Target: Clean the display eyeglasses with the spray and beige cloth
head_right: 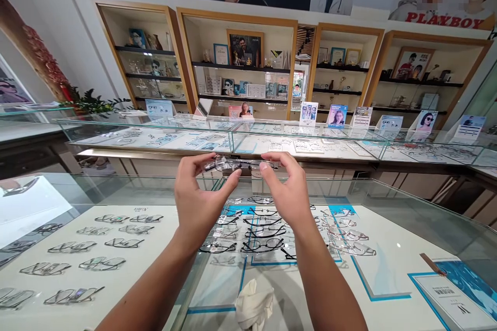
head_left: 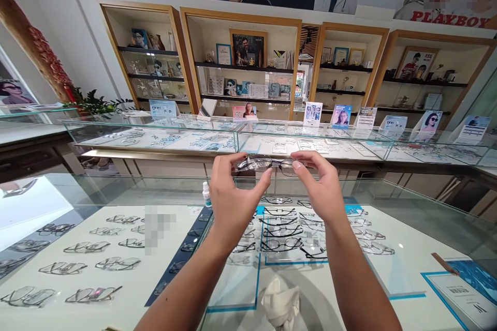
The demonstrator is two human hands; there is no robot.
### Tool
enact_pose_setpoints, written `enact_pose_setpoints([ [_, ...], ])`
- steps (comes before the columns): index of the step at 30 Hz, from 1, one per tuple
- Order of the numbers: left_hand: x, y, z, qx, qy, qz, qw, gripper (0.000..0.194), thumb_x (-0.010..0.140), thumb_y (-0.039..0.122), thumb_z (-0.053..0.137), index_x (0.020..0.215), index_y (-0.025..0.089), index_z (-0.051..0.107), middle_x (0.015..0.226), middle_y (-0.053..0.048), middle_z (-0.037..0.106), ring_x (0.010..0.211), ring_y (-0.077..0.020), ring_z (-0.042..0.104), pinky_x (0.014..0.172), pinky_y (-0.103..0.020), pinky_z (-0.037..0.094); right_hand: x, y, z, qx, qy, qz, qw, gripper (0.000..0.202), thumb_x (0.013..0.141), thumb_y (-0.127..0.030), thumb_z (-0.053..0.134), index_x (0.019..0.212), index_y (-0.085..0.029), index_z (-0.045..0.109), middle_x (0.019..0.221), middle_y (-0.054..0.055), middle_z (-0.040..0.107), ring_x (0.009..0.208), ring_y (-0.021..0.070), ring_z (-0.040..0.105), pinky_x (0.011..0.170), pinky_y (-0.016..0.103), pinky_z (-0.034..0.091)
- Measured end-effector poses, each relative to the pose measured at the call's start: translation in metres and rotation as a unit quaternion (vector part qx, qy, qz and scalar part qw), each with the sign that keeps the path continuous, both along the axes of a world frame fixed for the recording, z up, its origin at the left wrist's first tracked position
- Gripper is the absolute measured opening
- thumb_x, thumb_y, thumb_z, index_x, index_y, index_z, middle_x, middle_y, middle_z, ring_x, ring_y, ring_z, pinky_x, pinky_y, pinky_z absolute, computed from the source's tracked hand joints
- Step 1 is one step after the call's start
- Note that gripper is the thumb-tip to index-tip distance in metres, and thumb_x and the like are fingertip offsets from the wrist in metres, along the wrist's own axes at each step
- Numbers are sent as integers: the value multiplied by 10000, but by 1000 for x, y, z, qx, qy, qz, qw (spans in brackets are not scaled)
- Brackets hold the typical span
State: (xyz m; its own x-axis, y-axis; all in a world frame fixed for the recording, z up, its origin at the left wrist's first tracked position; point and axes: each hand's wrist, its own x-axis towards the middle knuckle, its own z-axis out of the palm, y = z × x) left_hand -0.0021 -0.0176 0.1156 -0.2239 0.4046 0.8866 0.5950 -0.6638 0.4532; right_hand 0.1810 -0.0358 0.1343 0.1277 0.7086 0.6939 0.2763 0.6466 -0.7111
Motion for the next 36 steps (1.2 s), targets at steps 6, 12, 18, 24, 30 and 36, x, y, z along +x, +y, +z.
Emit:
enact_pose_setpoints([
  [6,-5,4,0,-52,-26,-12,998,487,793,459,851,1167,232,639,1129,-61,691,1055,-247,662,883,-390,513,2,1,0,-9,15,-3,1000,197,951,-405,666,1066,-273,755,1182,53,760,1128,252,667,1041,448,485],
  [12,-16,13,3,-50,-43,6,998,481,793,467,846,1159,236,636,1128,-59,692,1049,-248,656,858,-379,500,3,0,0,-7,-2,5,1000,260,912,-356,712,1156,-273,751,1191,51,760,1087,237,674,1026,438,506],
  [18,-17,11,7,-13,-31,31,999,470,791,440,849,1149,222,638,1131,-70,672,1038,-253,635,823,-382,492,0,0,-2,6,-30,-13,999,314,916,-358,723,1215,-275,769,1162,61,775,1084,246,687,1035,455,525],
  [24,-15,7,8,8,-16,46,999,481,792,433,859,1159,214,638,1111,-71,660,1029,-251,642,803,-378,495,0,2,-4,-5,-32,-17,999,342,928,-378,712,1246,-266,770,1190,73,779,1096,257,701,1041,464,530],
  [30,-16,5,8,12,-12,54,998,488,789,421,868,1166,213,636,1126,-83,663,1041,-260,649,809,-390,507,0,4,-5,-24,-41,-20,999,366,920,-394,719,1256,-256,765,1169,78,782,1101,263,697,1034,474,529],
  [36,-18,6,8,30,1,61,998,488,788,403,872,1170,213,635,1112,-82,658,1015,-263,651,825,-405,524,1,5,-7,-22,-48,-20,998,357,929,-393,711,1261,-270,755,1195,78,776,1101,263,695,1035,485,521],
])
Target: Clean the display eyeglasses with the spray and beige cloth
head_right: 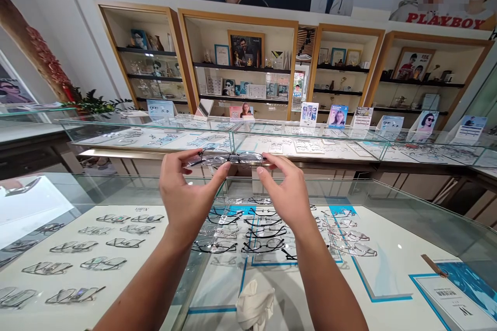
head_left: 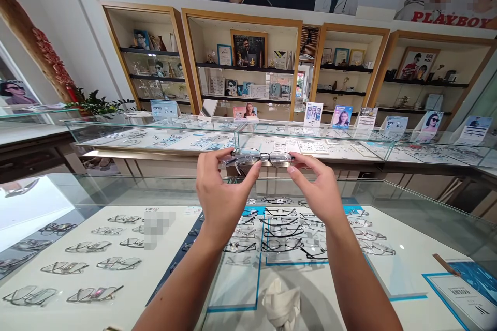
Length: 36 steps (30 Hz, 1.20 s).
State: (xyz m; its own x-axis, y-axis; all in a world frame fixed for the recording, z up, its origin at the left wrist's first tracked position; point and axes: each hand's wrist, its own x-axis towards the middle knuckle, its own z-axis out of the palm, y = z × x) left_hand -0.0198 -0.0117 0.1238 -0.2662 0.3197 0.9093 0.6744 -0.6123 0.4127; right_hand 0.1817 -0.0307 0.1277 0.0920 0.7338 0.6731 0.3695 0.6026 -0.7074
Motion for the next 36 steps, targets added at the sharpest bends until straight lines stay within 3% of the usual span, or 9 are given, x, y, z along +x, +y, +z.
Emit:
enact_pose_setpoints([
  [4,0,3,0,47,73,-6,996,484,799,358,870,1197,238,622,1123,-86,672,1072,-291,651,921,-466,528,-1,-2,3,47,-5,-13,999,340,944,-360,702,1279,-316,736,1275,62,740,1157,256,670,1061,478,501],
  [8,2,6,-2,69,147,-26,986,484,817,302,850,1235,276,606,1197,-93,680,1153,-312,664,983,-519,516,-3,-2,4,82,-32,12,996,204,955,-320,698,1136,-334,791,1226,48,744,1209,256,655,1084,468,493],
  [15,6,2,-3,89,166,-58,980,493,810,253,845,1234,267,594,1159,-78,701,1088,-286,690,936,-485,556,-3,3,1,75,-66,18,995,125,957,-301,697,1000,-314,814,1140,46,759,1140,258,669,1030,470,508],
  [23,5,0,-2,-20,91,-204,975,465,843,236,803,1249,254,577,1147,-64,653,1068,-225,699,955,-428,605,-2,1,3,31,-43,70,996,96,938,-331,724,945,-294,812,1159,52,776,1165,255,680,1062,479,499],
  [30,4,1,-5,-90,45,-296,950,497,828,242,813,1258,263,564,1191,-100,682,1109,-253,714,976,-456,625,6,5,4,-47,-15,165,985,94,914,-355,746,919,-284,808,1275,47,767,1242,249,680,1124,488,479],
  [36,5,-2,-4,-123,15,-357,926,495,831,238,811,1259,261,564,1179,-104,699,1076,-254,733,974,-459,624,9,5,2,-89,0,204,975,168,895,-417,762,923,-255,801,1045,38,808,1021,225,731,987,429,545],
])
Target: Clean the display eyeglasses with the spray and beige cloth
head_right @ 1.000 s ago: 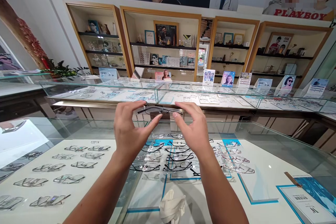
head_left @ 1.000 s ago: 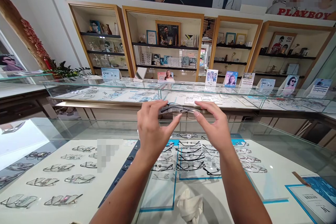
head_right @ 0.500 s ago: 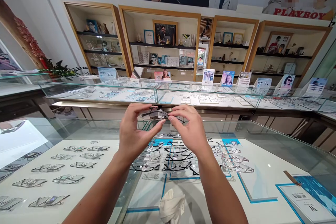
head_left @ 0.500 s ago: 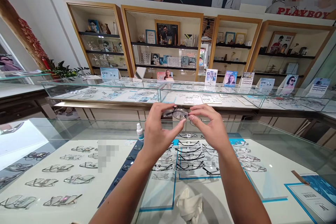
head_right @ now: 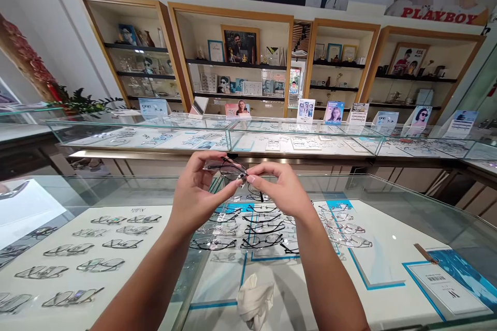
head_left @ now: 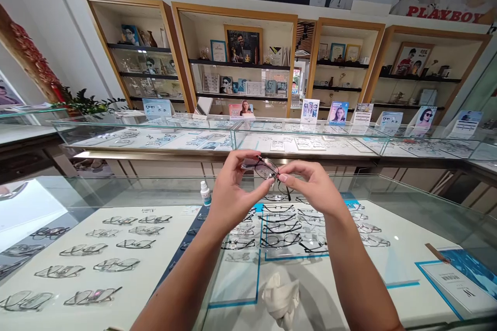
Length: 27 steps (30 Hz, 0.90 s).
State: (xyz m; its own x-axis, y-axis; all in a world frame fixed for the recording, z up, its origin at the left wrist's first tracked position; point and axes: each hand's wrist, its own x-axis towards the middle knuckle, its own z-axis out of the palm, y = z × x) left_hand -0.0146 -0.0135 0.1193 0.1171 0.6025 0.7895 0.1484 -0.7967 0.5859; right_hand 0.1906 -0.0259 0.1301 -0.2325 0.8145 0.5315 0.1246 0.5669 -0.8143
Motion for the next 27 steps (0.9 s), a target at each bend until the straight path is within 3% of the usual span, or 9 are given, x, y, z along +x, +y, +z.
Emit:
enact_pose_setpoints([
  [4,1,-4,2,-4,10,-12,1000,525,847,246,796,1312,272,553,1221,-113,682,1118,-256,716,1005,-456,602,1,-3,0,1,24,-2,1000,189,870,-430,789,901,-246,814,1013,42,816,987,220,735,946,399,554],
  [8,4,-8,3,22,-18,8,1000,710,818,240,818,1419,290,443,1264,-101,648,1166,-238,676,1028,-431,568,6,-9,-4,-13,77,-48,996,208,826,-431,831,893,-235,822,957,45,821,901,209,736,891,380,555],
  [11,10,-16,3,35,-40,47,998,635,843,230,792,1373,272,444,1158,-65,652,1075,-209,674,983,-406,553,19,-19,-12,-38,105,-89,990,246,797,-451,849,902,-229,830,911,53,824,862,213,728,863,383,552],
  [16,17,-48,5,70,61,41,995,243,928,231,691,1145,228,579,1025,-30,658,940,-174,655,889,-345,521,69,-46,-45,-92,200,-188,957,232,754,-431,884,888,-246,845,965,49,831,953,212,716,923,352,522],
  [19,13,-69,11,113,163,23,980,74,953,247,656,1015,225,622,941,-10,679,881,-170,643,832,-320,486,111,-65,-70,-140,269,-213,929,265,684,-414,924,860,-233,845,902,47,818,860,192,701,828,325,522],
  [24,3,-83,18,87,219,16,972,105,958,334,643,969,230,656,900,8,706,845,-171,649,792,-290,470,169,-94,-106,-229,365,-238,870,325,537,-313,978,779,-185,803,838,48,797,710,149,657,624,266,474],
  [27,-4,-81,3,29,220,38,974,175,956,396,624,930,226,659,882,9,705,836,-173,649,783,-277,469,189,-97,-119,-258,383,-257,849,309,552,-271,957,775,-179,764,619,-30,683,497,78,479,477,241,334],
])
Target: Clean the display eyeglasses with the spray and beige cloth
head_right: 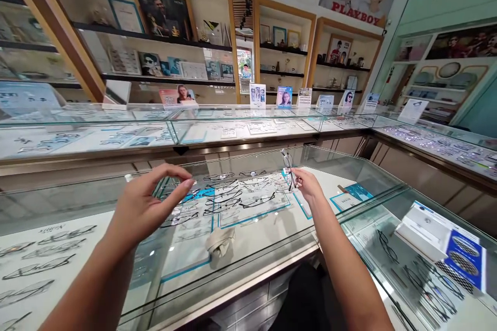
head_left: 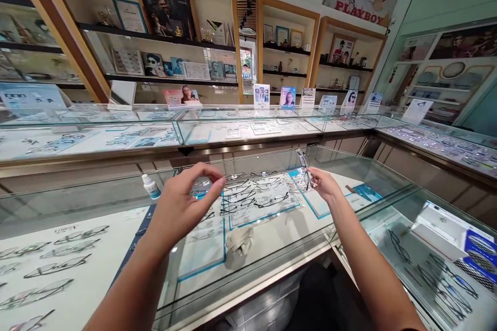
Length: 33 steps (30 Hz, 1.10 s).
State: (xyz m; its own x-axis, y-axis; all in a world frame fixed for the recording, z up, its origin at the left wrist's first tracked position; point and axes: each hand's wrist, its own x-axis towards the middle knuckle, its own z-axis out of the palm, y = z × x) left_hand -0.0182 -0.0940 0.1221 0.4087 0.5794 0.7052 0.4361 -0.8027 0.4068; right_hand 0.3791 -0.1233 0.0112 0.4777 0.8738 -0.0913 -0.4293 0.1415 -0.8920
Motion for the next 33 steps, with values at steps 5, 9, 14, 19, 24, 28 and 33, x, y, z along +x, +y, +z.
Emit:
enact_pose_setpoints([
  [5,-24,1,-68,-142,23,72,987,302,934,520,596,934,225,661,903,-12,721,862,-195,652,757,-270,472,14,16,-14,-54,64,3,996,246,685,-263,881,789,-197,668,431,-133,395,390,61,312,427,226,236],
  [9,-58,-10,-134,-216,41,130,967,373,893,587,571,916,225,657,854,-23,719,798,-204,648,714,-276,477,11,32,-22,-67,115,17,991,183,781,-245,808,856,-198,648,472,-128,447,382,59,342,419,213,246],
  [14,-93,-27,-197,-281,27,216,935,395,866,618,573,905,230,639,685,19,627,628,-174,572,616,-269,436,-22,37,-32,-50,183,54,980,122,848,-231,750,905,-210,644,570,-97,575,405,63,440,425,201,319],
  [19,-101,-34,-219,-281,-16,273,920,379,882,616,580,909,242,635,617,48,528,609,-165,524,620,-263,417,-80,29,-45,-48,255,92,961,49,911,-235,682,907,-203,645,761,-24,727,488,84,569,442,209,408],
  [24,-98,-37,-219,-277,-15,273,921,359,899,595,571,901,241,624,596,59,485,591,-158,506,620,-260,402,-118,25,-50,-45,314,88,944,98,922,-210,669,878,-212,580,954,41,778,561,104,626,441,218,453],
  [28,-98,-40,-220,-274,-1,272,922,354,917,591,551,904,243,612,584,67,444,572,-154,485,610,-255,389,-131,27,-52,-23,346,64,936,123,933,-181,632,876,-225,533,1064,65,768,710,118,696,507,214,520],
  [33,-94,-41,-219,-263,24,280,923,336,932,565,530,888,238,595,578,67,415,554,-153,484,591,-256,370,-145,32,-56,1,378,50,925,105,937,-172,602,925,-242,525,1108,72,743,827,136,727,566,229,566],
])
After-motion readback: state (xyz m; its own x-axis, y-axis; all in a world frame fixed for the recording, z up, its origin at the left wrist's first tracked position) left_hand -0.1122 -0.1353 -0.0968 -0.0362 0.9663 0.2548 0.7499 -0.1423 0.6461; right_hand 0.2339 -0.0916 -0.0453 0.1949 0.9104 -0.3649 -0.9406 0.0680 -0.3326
